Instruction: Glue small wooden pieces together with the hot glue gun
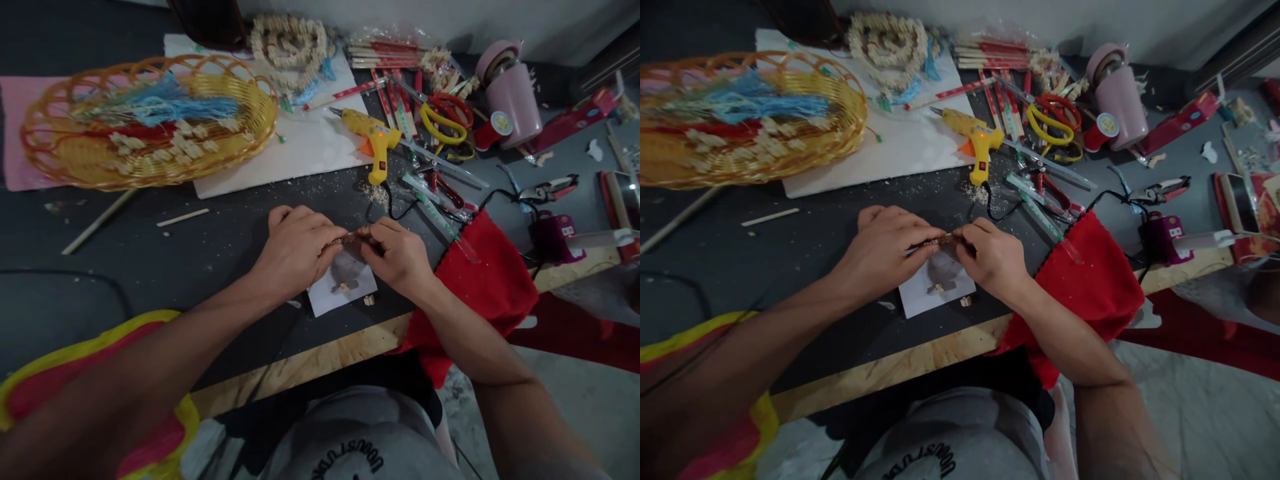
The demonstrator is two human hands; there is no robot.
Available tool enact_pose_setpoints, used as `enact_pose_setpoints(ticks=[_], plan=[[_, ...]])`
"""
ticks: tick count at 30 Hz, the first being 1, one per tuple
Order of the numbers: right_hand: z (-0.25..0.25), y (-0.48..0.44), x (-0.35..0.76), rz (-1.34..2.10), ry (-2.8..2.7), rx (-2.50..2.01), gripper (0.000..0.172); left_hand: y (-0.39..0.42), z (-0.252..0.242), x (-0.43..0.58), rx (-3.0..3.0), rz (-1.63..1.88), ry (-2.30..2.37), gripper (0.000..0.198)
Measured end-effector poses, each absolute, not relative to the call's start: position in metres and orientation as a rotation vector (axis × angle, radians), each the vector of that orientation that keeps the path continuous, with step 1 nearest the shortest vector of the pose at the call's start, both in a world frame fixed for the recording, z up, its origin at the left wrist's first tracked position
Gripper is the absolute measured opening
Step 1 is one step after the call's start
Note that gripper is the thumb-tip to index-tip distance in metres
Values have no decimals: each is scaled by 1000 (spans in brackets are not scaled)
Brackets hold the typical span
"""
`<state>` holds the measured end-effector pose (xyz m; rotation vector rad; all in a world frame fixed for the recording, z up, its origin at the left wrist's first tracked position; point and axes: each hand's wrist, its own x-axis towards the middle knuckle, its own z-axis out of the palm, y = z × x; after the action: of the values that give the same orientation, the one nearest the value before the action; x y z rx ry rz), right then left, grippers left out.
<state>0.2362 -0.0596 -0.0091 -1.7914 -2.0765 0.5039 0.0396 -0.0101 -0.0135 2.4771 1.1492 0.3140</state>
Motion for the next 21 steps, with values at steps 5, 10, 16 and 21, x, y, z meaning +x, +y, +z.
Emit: enact_pose_setpoints(ticks=[5, 10, 16, 21], plan=[[-9, -59, 235, 507, -2099, -1817, 18, -10, -14, 40, 2486, 313, 1140, 29], [-7, -59, 235, 458, -2160, -1861, 23, -10, -12, 40, 2505, 289, 1139, 32], [-2, -57, 234, 470, -2218, -1899, 28, -10, -14, 39, 2510, 308, 1145, 31], [1, -55, 232, 470, -2230, -1948, 26, -10, -14, 39, 2486, 313, 1130, 31]])
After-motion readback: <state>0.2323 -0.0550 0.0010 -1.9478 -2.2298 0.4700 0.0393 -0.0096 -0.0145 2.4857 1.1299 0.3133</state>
